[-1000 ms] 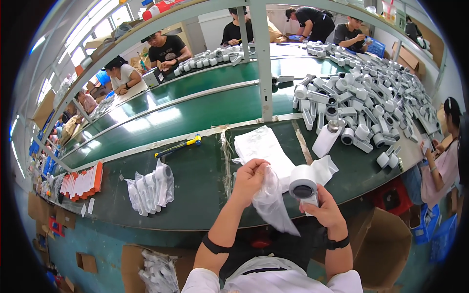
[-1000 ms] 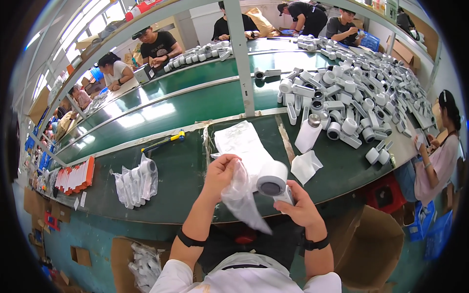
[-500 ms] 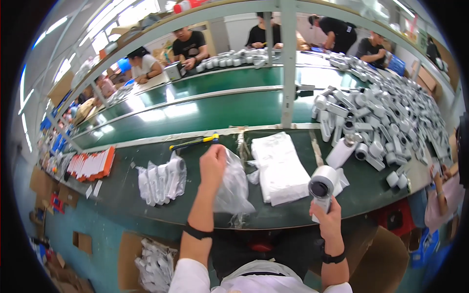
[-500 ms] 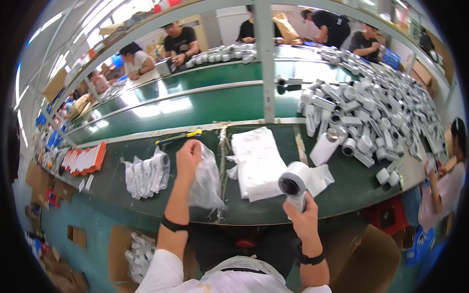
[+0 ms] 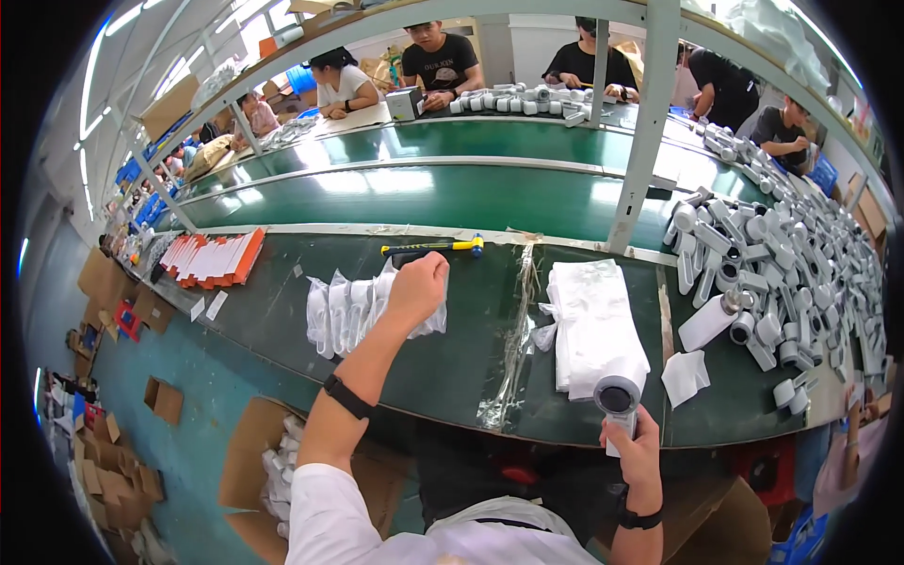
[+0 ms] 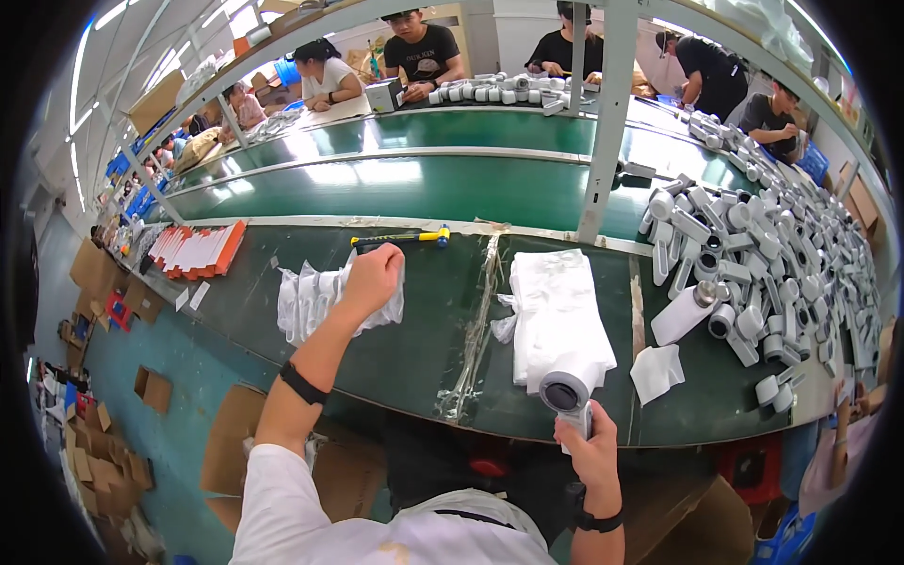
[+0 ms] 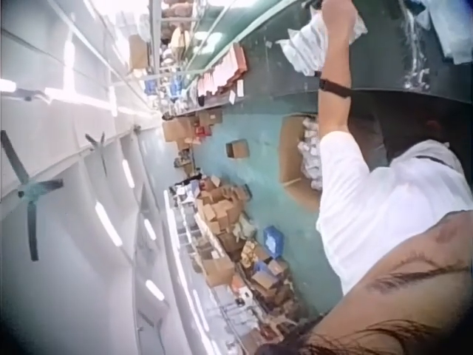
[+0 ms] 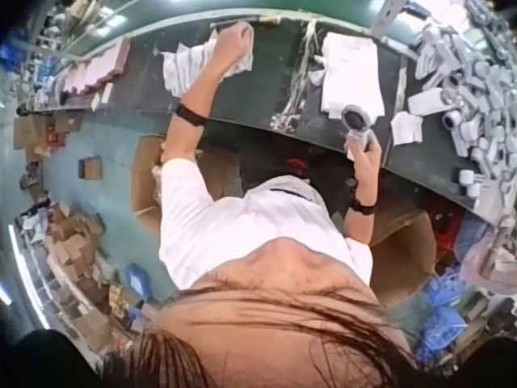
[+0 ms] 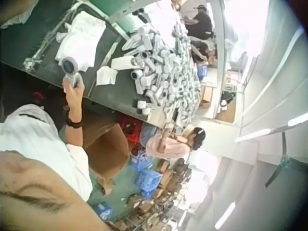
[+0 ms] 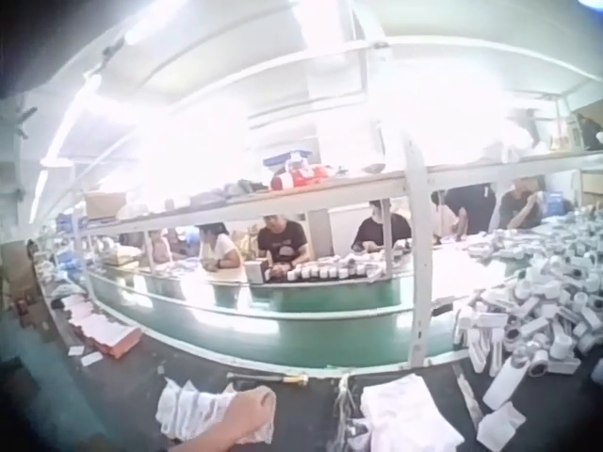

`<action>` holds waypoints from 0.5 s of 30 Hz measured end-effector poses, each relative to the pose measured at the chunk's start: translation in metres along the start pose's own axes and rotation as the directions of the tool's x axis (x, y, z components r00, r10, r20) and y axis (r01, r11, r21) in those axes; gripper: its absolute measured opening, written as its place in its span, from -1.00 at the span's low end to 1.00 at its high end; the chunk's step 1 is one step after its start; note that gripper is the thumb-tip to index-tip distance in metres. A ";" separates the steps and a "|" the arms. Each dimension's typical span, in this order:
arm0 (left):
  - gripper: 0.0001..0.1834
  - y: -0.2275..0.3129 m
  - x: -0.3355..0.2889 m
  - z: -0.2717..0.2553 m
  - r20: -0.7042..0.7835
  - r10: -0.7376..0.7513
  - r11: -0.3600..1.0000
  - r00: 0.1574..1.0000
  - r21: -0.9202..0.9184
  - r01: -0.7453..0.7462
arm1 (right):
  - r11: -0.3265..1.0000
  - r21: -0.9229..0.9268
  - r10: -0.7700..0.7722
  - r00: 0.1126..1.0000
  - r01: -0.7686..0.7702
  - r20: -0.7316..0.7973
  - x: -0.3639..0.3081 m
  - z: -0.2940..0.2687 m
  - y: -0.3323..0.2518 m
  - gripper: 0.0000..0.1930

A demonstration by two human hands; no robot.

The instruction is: The person wipes a handheld fan with a cloth, slides it into a plastic bag, and places it on the table, repeating the process for a second fan.

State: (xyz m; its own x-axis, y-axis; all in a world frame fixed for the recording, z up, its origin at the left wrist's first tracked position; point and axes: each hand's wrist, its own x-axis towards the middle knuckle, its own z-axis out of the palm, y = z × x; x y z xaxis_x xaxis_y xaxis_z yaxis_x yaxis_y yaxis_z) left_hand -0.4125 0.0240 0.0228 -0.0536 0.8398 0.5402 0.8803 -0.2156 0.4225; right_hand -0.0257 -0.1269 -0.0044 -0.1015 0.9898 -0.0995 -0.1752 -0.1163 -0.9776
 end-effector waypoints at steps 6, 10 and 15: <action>-0.80 0.054 -0.016 0.009 0.318 -0.248 0.823 0.915 -0.429 0.372 | 0.999 -0.023 0.040 0.998 -0.039 0.058 -0.006 0.003 -0.002 -0.77; -0.82 0.073 -0.027 0.024 0.433 -0.245 0.659 0.868 -0.582 0.477 | 0.997 -0.055 0.049 0.996 -0.045 0.072 -0.007 0.019 -0.005 -0.75; -0.82 0.128 -0.044 0.033 0.606 -0.162 0.342 0.779 -0.706 0.621 | 0.986 -0.165 -0.022 0.998 0.013 -0.053 0.013 0.042 -0.017 -0.74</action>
State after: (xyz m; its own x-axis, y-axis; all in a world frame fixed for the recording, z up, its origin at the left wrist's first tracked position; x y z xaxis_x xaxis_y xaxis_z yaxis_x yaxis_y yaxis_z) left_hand -0.2820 -0.0245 0.0291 0.1014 0.9908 -0.0891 -0.0649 0.0959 0.9933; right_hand -0.0648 -0.1150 0.0184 -0.0452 0.9951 -0.0879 -0.0120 -0.0885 -0.9960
